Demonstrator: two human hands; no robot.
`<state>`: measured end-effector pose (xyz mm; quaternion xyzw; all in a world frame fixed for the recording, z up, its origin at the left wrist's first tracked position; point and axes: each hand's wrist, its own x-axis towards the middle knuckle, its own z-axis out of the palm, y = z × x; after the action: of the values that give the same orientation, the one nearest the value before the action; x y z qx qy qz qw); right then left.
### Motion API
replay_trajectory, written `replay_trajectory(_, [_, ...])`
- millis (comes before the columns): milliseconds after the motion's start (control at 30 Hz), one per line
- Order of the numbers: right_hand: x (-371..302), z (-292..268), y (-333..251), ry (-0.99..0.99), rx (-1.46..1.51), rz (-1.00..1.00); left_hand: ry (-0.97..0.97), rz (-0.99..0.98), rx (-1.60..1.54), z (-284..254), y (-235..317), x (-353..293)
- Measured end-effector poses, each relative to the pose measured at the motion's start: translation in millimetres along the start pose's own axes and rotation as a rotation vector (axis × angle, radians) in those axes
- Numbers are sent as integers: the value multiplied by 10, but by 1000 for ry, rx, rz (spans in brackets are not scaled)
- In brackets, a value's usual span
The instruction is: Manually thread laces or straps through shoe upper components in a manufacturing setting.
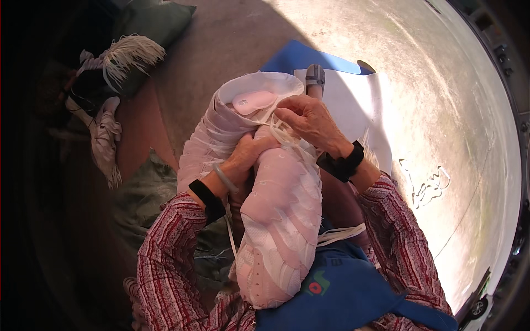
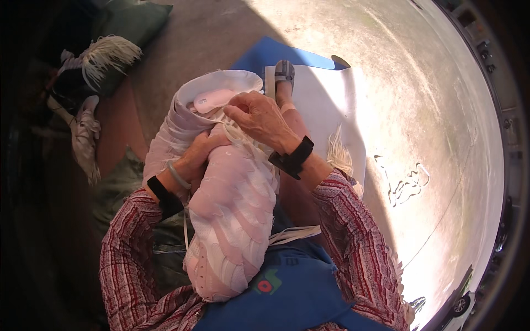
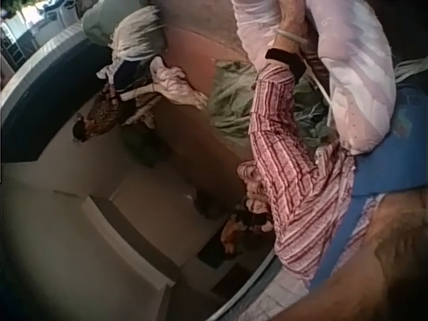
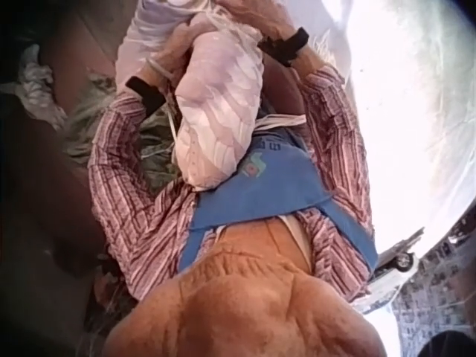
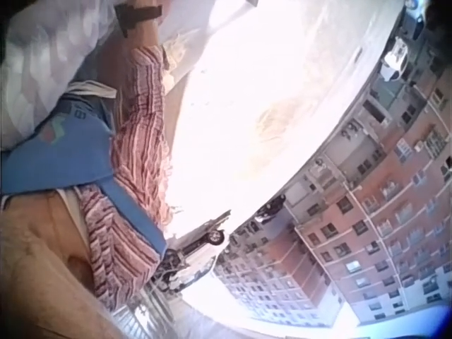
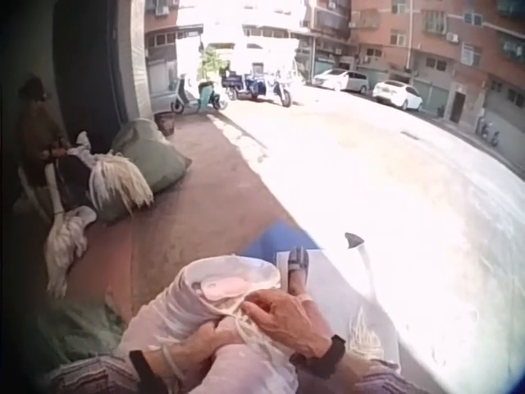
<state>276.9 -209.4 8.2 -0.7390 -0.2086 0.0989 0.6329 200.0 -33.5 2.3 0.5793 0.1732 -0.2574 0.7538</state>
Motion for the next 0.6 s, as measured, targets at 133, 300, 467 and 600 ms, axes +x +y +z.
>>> replay_trajectory(133, [262,214,-91,-232,-647,-111,4,28,-16,26,12,-5])
replay_trajectory(300, [407,364,-210,-413,-969,-140,2,-7,21,-56,18,8])
replay_trajectory(467, [409,397,-278,-498,-1101,-179,18,44,105,-93,-10,42])
replay_trajectory(600, [432,386,-156,-523,-1119,-180,20,21,185,-111,4,21])
